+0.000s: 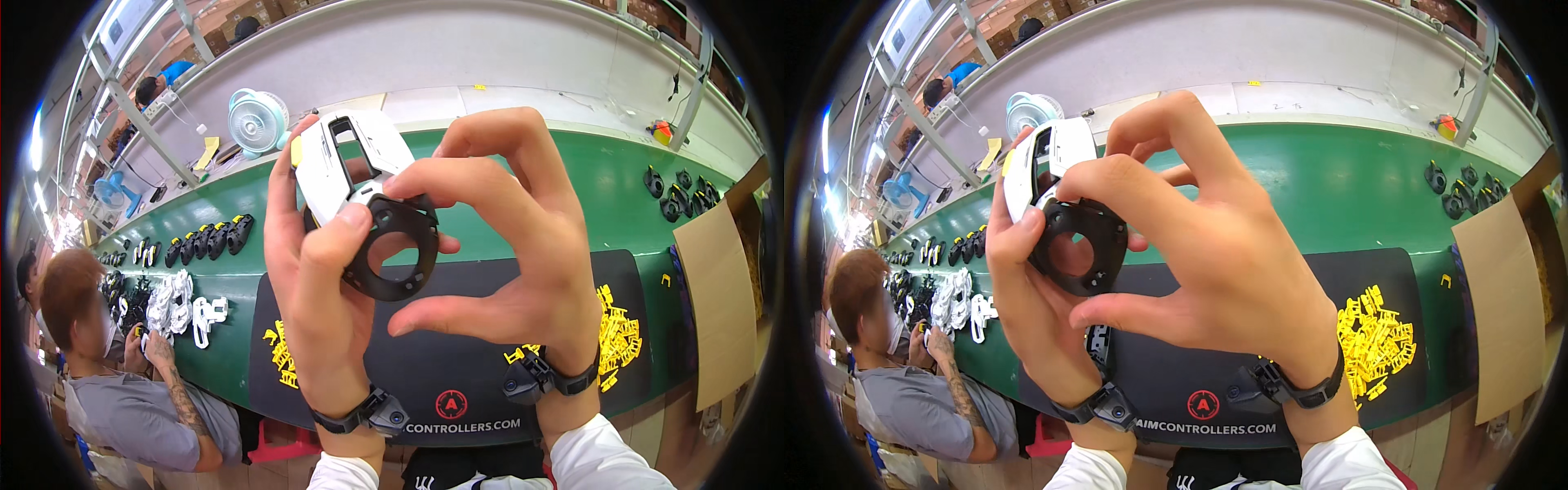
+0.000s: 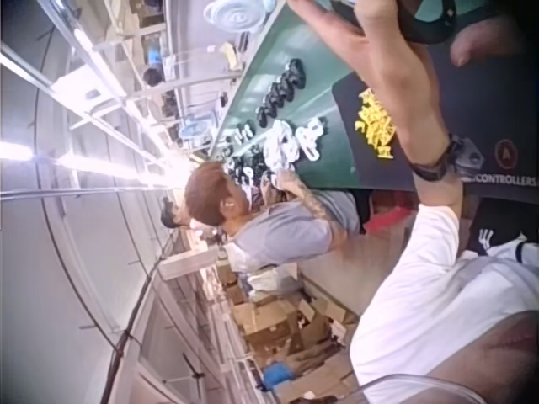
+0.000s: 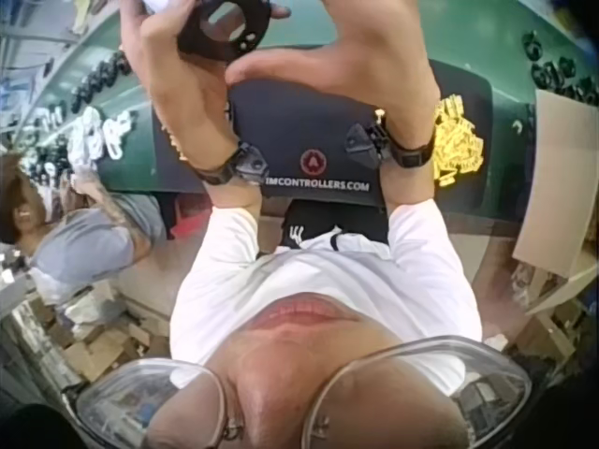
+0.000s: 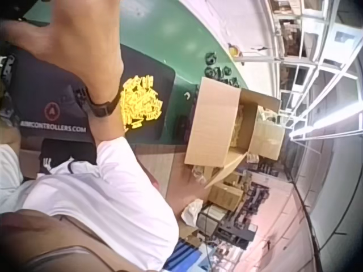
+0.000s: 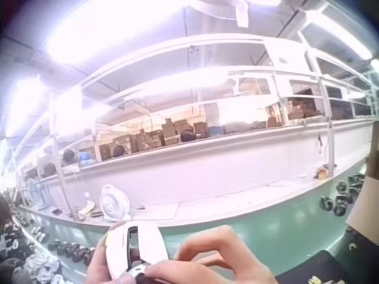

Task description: Assembling yellow plastic internal components into black mouse housings.

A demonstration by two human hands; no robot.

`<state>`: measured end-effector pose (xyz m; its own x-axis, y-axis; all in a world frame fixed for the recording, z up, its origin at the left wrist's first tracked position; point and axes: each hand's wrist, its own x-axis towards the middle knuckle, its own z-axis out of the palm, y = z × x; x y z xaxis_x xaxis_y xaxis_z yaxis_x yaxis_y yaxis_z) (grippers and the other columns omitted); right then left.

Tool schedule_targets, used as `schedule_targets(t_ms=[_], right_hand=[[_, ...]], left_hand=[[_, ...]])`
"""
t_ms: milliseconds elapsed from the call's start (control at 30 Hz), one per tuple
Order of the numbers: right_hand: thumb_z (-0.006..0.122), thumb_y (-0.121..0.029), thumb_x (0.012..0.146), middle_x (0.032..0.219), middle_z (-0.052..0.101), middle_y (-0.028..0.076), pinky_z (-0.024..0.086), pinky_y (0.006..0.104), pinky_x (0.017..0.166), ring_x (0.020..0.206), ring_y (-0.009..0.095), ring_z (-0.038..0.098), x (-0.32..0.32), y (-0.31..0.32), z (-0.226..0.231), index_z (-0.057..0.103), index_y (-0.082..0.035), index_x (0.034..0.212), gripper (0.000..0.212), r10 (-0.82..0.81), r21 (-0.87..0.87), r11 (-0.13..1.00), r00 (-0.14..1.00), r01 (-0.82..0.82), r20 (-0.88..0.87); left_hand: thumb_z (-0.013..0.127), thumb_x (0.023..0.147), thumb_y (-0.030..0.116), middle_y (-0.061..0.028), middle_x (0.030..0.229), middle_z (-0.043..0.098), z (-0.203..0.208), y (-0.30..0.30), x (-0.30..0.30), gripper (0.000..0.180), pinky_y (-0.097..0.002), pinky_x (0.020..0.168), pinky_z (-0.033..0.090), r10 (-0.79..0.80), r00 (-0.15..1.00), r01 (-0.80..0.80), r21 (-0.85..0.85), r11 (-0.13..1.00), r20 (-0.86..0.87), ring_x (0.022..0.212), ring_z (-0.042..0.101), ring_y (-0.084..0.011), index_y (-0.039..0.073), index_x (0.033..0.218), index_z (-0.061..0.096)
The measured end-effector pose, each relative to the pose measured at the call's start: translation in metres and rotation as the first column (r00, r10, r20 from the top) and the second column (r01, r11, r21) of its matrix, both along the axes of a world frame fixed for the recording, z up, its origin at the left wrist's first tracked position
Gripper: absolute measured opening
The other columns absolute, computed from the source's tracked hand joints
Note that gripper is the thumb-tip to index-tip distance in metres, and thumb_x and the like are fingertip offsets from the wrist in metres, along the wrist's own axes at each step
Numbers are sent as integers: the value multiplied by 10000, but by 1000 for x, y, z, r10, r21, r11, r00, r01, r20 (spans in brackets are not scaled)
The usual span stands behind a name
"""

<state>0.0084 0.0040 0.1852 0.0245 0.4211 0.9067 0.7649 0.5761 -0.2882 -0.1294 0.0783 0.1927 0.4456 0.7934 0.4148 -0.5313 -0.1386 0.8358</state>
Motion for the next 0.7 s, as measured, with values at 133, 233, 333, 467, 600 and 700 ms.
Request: schedule_targets(t_ms=[133, 233, 333, 467, 600, 700], right_hand=[[928, -205, 590, 1126, 534, 128, 541, 354, 799, 991, 316, 610, -8, 3, -5, 669, -71, 1073, 564, -20, -104, 994, 997, 13, -69], [888, -85, 614, 1128, 561, 126, 543, 356, 804, 1014, 343, 617, -5, 16, -16, 625, -59, 1074, 531, -74, -67, 995, 995, 70, -67], [833, -32, 707, 1124, 604, 129, 538, 325, 819, 1028, 296, 641, 15, 17, -14, 620, -56, 1079, 429, -68, 85, 994, 996, 63, 52], [790, -9, 789, 1102, 651, 107, 523, 284, 825, 989, 218, 663, 18, 13, -13, 622, -37, 1076, 334, -120, 20, 992, 990, 122, -75], [761, -39, 869, 1028, 682, 38, 513, 250, 794, 966, 101, 644, 5, -7, 2, 637, 11, 1101, 268, -26, -120, 993, 928, -20, -371], [772, -63, 881, 1058, 679, 52, 509, 253, 858, 989, 81, 619, 1, -15, 9, 626, 35, 1162, 331, -44, -354, 925, 885, -140, -464]], left_hand=[[563, 889, 210, -155, 1170, 652, -3, -2, 1, 613, -336, 802, 616, -41, 999, 41, -90, 995, -3, 955, 701, -219, -10, 1449, 447], [545, 929, 218, -170, 1183, 638, -14, 16, -2, 559, -381, 832, 614, -195, 980, 200, -216, 956, 42, 980, 700, -257, -42, 1415, 449], [489, 973, 317, -181, 1232, 619, -16, 20, 2, 568, -407, 876, 584, -362, 931, 362, -231, 903, 43, 1080, 665, -284, -45, 1409, 457], [464, 953, 707, -169, 1357, 589, -24, 18, 1, 932, -371, 1151, 323, -280, 959, 274, 125, 954, 40, 1314, 526, -238, -84, 1446, 445], [672, 828, 692, -145, 1436, 459, -29, 23, 8, 1002, -395, 1099, 393, 104, 989, -40, 488, 872, -106, 1310, 486, -247, -51, 1455, 426], [782, 883, 296, -80, 1182, 636, -20, 6, -4, 610, -290, 892, 490, -43, 994, 81, 438, 895, -98, 1046, 605, -147, -22, 1348, 549]])
